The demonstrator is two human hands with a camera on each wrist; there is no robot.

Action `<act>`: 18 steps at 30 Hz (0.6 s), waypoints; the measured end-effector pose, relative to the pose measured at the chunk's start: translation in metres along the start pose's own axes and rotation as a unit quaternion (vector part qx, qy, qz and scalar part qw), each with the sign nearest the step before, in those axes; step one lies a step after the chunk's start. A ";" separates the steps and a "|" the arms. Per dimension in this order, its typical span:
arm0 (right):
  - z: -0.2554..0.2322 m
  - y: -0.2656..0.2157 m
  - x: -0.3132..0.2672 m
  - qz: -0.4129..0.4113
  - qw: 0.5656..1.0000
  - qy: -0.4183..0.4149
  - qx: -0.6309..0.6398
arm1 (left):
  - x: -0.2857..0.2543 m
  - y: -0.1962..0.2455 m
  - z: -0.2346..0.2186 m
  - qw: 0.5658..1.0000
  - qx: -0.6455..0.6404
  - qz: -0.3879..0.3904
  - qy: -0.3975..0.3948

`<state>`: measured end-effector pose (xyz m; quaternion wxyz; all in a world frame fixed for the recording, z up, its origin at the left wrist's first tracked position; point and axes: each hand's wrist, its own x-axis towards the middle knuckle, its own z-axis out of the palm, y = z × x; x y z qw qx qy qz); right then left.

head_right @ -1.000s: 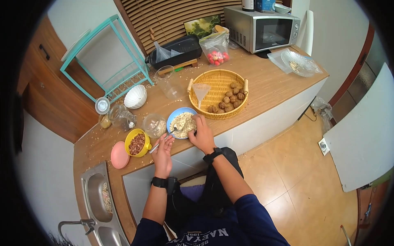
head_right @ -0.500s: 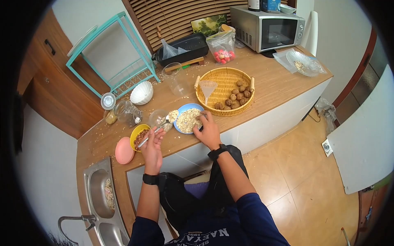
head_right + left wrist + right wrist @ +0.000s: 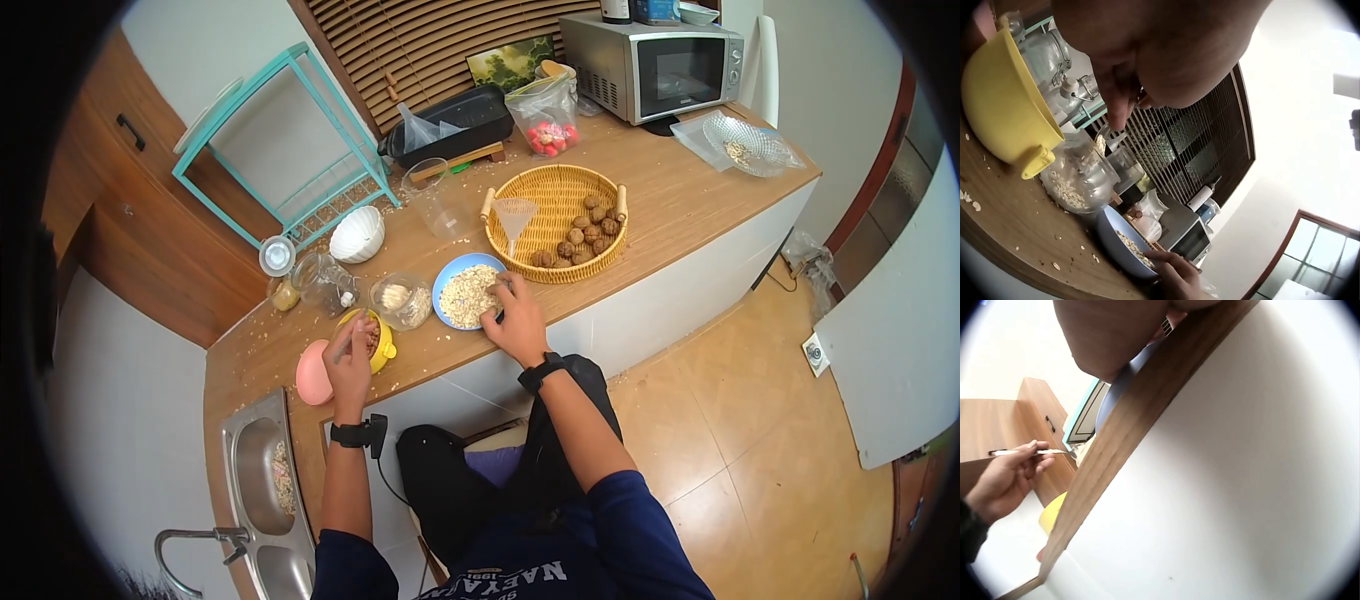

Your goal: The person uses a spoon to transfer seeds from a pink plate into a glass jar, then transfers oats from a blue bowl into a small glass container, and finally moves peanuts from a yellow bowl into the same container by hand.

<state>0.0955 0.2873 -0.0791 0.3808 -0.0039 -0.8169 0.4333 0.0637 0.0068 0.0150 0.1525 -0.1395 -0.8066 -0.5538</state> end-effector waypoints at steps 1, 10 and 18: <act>0.000 -0.001 0.000 0.001 1.000 0.000 0.001 | -0.002 0.004 0.000 0.999 0.038 0.037 -0.005; 0.000 -0.001 -0.001 -0.027 1.000 0.011 -0.006 | -0.036 0.028 0.041 0.984 0.049 0.165 -0.048; -0.003 -0.003 -0.001 -0.029 1.000 0.001 0.002 | -0.044 -0.006 0.096 0.995 -0.081 0.041 -0.035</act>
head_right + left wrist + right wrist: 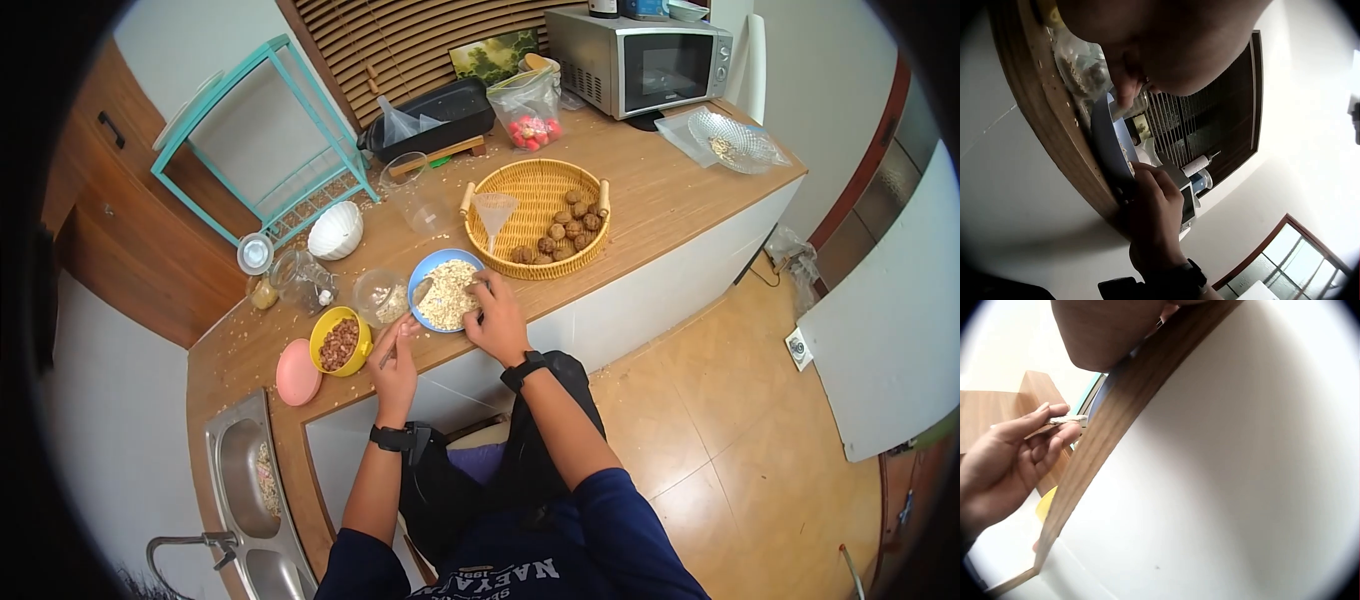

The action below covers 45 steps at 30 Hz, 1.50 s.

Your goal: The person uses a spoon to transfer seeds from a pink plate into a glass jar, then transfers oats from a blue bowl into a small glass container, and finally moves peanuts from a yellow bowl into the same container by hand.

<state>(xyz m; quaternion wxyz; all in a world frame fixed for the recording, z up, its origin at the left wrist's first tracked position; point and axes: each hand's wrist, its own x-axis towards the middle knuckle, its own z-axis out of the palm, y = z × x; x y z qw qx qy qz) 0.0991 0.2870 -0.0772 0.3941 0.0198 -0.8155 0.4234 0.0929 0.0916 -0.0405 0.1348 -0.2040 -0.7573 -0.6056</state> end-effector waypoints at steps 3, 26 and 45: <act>0.002 0.003 0.000 -0.007 1.000 0.010 -0.004 | -0.001 -0.012 0.004 0.998 -0.021 -0.051 0.036; 0.005 0.003 0.002 0.013 1.000 0.006 -0.008 | -0.006 -0.003 0.002 0.886 -0.351 -0.298 0.059; 0.006 0.002 0.001 0.010 1.000 0.013 -0.012 | 0.050 0.018 -0.082 0.958 -0.180 -0.151 0.167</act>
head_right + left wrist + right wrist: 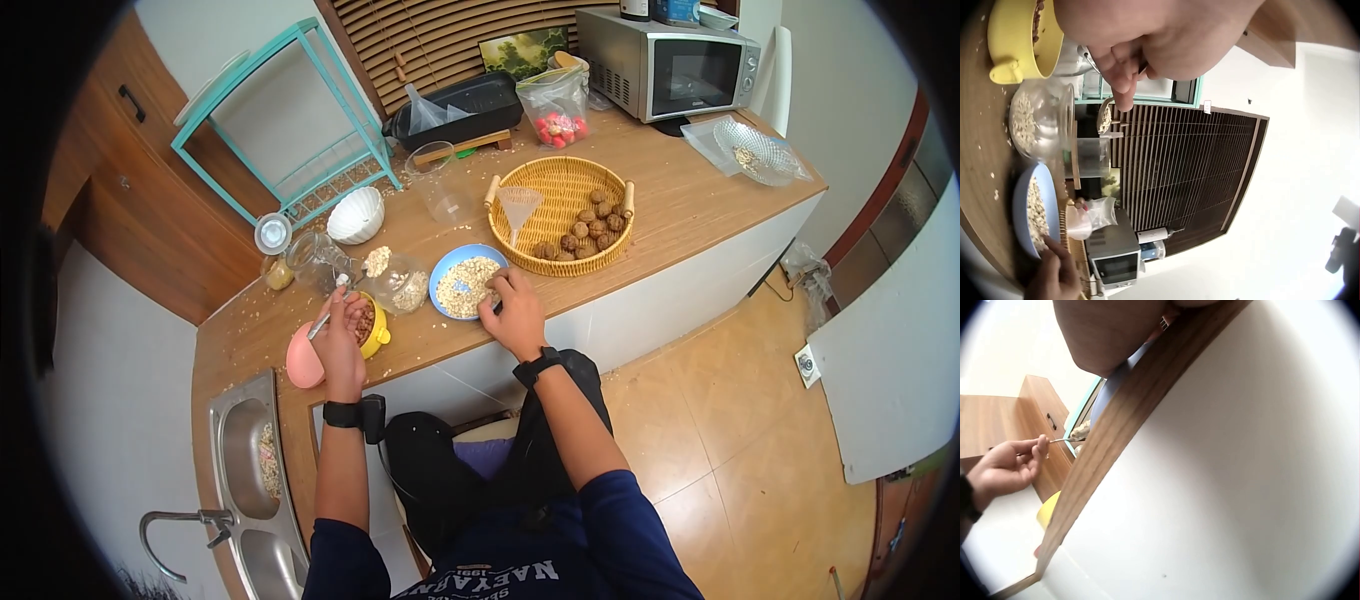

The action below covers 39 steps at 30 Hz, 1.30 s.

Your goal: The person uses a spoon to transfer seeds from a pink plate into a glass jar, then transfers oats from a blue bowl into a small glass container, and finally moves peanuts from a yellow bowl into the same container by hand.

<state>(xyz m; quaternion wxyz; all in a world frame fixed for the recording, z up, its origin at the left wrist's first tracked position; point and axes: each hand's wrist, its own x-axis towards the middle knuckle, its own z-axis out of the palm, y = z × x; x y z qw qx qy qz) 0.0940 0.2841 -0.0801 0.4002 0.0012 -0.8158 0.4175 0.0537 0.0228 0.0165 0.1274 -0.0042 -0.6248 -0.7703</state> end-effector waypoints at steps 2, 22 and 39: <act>0.001 0.000 0.000 0.002 1.000 0.001 -0.004 | -0.001 -0.008 -0.007 0.997 0.074 0.032 -0.011; -0.005 -0.007 0.000 -0.019 0.999 -0.017 -0.041 | -0.058 -0.055 0.045 0.976 0.156 0.067 -0.140; -0.003 -0.004 -0.001 -0.004 0.999 -0.032 -0.040 | -0.072 -0.085 0.070 0.980 -0.067 -0.148 -0.115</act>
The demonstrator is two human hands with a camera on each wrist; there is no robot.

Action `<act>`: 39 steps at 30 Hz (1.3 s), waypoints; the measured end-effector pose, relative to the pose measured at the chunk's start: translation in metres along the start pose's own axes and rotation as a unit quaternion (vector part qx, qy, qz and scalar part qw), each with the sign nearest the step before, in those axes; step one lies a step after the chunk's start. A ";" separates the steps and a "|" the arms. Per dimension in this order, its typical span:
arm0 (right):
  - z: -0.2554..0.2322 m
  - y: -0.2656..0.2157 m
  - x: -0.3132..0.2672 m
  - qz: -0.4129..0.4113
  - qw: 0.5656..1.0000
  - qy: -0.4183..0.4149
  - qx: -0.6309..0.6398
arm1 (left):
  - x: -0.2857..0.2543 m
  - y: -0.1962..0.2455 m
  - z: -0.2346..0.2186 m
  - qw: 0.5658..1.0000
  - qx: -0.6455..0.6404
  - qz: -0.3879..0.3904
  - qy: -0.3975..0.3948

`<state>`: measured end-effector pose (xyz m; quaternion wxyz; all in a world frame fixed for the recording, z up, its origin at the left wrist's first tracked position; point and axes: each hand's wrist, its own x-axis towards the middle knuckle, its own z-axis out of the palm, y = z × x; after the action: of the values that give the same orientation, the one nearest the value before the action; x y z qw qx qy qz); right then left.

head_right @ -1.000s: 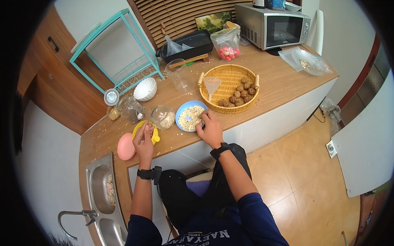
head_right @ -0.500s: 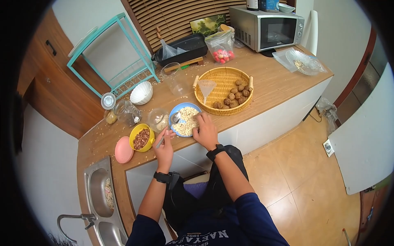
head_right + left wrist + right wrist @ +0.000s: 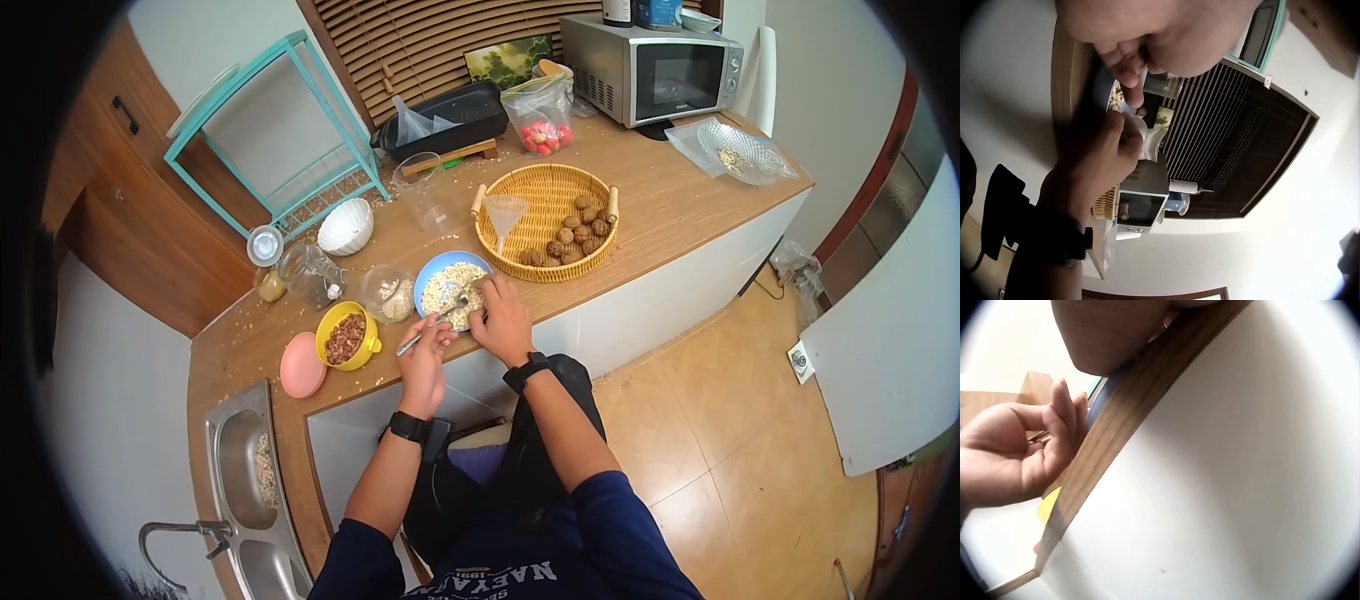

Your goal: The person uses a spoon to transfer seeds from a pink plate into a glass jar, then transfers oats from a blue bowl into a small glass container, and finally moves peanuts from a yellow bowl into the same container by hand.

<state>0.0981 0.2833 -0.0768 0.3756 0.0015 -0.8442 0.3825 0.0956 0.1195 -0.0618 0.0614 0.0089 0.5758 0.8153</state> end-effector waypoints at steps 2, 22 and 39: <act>-0.001 -0.001 0.001 -0.001 1.000 0.002 0.000 | 0.000 -0.001 -0.002 0.998 -0.055 -0.031 0.003; 0.000 -0.002 0.000 -0.002 1.000 0.005 -0.015 | 0.004 0.072 -0.036 0.996 -0.075 0.041 0.039; 0.002 0.000 -0.001 0.004 1.000 -0.012 -0.012 | 0.015 0.087 -0.071 0.904 0.321 0.277 0.059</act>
<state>0.0971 0.2819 -0.0781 0.3639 -0.0019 -0.8532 0.3737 0.0671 0.0262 -0.0044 -0.2073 0.1394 0.7831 0.5695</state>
